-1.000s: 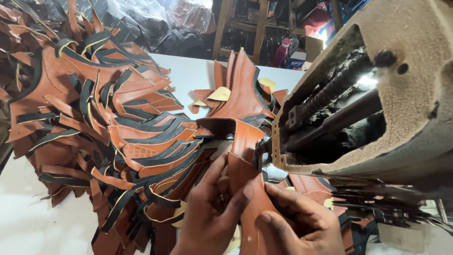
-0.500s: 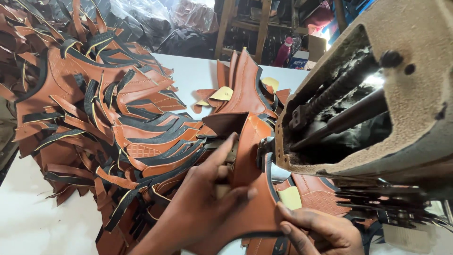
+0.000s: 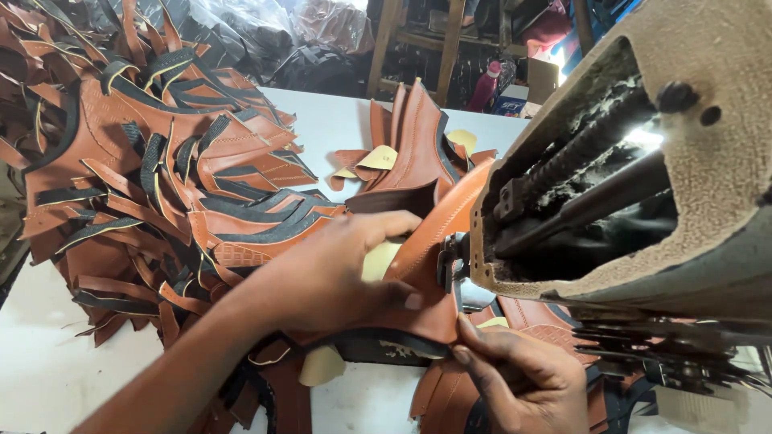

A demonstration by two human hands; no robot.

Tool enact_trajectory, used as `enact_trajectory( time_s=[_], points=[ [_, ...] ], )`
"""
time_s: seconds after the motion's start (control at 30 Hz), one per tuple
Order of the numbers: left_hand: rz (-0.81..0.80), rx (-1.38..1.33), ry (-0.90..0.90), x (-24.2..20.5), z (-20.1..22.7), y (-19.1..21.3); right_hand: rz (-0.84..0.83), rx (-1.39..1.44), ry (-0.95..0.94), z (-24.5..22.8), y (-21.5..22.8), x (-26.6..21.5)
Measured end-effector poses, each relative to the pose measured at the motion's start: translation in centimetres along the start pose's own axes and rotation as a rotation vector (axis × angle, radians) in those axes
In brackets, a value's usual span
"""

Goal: Stitch together leather pieces using a sewing machine to assemble shoe uppers.

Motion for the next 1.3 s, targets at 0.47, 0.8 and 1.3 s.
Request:
enact_trajectory(
  time_s=[0.47, 0.8, 1.3],
  points=[
    [-0.196, 0.177, -0.024, 5.9, -2.5, 1.2, -0.112, -0.293, 0.305, -6.8, -1.9, 2.1],
    [-0.114, 0.006, 0.019, 4.3, -4.9, 0.1, -0.234, -0.871, 0.491, -7.2, -0.7, 3.3],
    [0.518, -0.424, 0.099, -3.0, -4.4, -7.7, -0.171, -0.352, 0.210, -5.4, 0.1, 1.2]
  ],
)
Point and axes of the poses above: each hand's wrist, its own x-axis towards the middle knuckle, its own y-axis out of the back of the hand, z = x × y, the point moved 9 cm from there along x, towards the middle knuckle, and after that the axes turned 5 degrees about x, right-handed, at the moved point
